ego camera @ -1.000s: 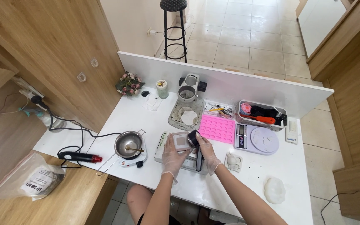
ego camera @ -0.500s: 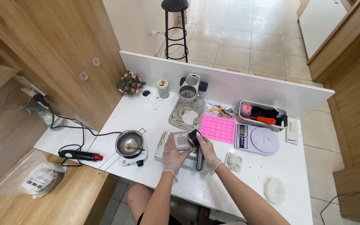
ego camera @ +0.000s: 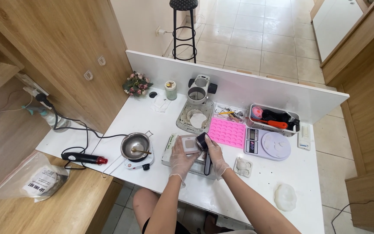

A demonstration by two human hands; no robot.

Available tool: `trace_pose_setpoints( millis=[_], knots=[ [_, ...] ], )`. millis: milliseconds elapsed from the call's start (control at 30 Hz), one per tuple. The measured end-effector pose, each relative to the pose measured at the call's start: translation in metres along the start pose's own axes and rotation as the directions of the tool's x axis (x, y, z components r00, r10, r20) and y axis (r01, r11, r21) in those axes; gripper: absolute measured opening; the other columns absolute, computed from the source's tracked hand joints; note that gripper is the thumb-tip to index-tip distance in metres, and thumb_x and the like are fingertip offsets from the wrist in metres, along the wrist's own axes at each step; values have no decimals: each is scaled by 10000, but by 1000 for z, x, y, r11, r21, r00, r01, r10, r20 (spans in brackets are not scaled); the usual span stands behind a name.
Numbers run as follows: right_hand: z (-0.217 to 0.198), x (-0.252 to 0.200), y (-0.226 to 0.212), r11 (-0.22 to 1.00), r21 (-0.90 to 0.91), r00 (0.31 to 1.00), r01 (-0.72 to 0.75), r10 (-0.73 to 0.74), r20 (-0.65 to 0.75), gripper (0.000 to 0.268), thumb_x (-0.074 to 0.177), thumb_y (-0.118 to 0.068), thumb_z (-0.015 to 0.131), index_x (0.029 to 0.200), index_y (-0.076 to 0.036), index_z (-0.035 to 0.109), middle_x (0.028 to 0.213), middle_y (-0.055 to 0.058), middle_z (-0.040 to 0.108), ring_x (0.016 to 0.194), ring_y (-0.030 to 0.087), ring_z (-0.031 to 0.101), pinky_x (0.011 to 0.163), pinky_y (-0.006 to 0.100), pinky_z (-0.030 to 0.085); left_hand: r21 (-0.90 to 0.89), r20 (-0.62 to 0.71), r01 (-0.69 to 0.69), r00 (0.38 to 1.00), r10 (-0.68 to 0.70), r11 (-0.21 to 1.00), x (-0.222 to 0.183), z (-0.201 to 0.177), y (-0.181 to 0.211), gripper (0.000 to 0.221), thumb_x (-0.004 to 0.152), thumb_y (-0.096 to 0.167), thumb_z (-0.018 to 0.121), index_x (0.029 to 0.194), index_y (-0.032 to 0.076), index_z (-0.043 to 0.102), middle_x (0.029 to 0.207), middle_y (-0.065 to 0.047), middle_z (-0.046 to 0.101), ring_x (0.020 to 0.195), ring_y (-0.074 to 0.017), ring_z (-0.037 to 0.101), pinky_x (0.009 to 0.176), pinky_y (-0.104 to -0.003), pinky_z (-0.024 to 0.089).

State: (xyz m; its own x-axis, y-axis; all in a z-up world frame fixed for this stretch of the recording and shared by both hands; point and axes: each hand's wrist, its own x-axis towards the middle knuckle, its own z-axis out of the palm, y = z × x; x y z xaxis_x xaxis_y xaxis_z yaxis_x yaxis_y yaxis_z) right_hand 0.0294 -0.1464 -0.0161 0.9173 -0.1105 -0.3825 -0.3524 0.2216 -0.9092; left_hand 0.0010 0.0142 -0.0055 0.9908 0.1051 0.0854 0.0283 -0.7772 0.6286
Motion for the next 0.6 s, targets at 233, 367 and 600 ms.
trace_pose_setpoints(
  millis=[233,367,600],
  knots=[
    [4,5,2,1000,-8,1000,10,-10,-25,649,882,-592,664,1195,-24,690,692,35,616,469,136,540,438,297,465,8,4,3,1000,-3,1000,4,-5,1,1256,691,562,865,1581,6,174,1610,-170,310,1479,-328,309,1203,-397,283],
    [-2,30,19,996,-57,996,68,-72,-61,665,904,-590,668,1237,-15,692,754,14,677,507,99,560,462,263,469,2,-12,-12,1000,12,1000,9,-3,1,1238,701,559,863,1577,-6,195,1608,-176,328,1465,-353,332,1200,-406,297],
    [-2,18,13,999,-14,999,41,-41,-24,677,915,-569,664,1241,24,683,749,46,649,484,121,557,442,283,471,-13,-29,-28,999,28,1000,4,0,-3,1228,698,541,868,1575,-19,215,1612,-187,331,1456,-360,346,1194,-417,301]
  ],
)
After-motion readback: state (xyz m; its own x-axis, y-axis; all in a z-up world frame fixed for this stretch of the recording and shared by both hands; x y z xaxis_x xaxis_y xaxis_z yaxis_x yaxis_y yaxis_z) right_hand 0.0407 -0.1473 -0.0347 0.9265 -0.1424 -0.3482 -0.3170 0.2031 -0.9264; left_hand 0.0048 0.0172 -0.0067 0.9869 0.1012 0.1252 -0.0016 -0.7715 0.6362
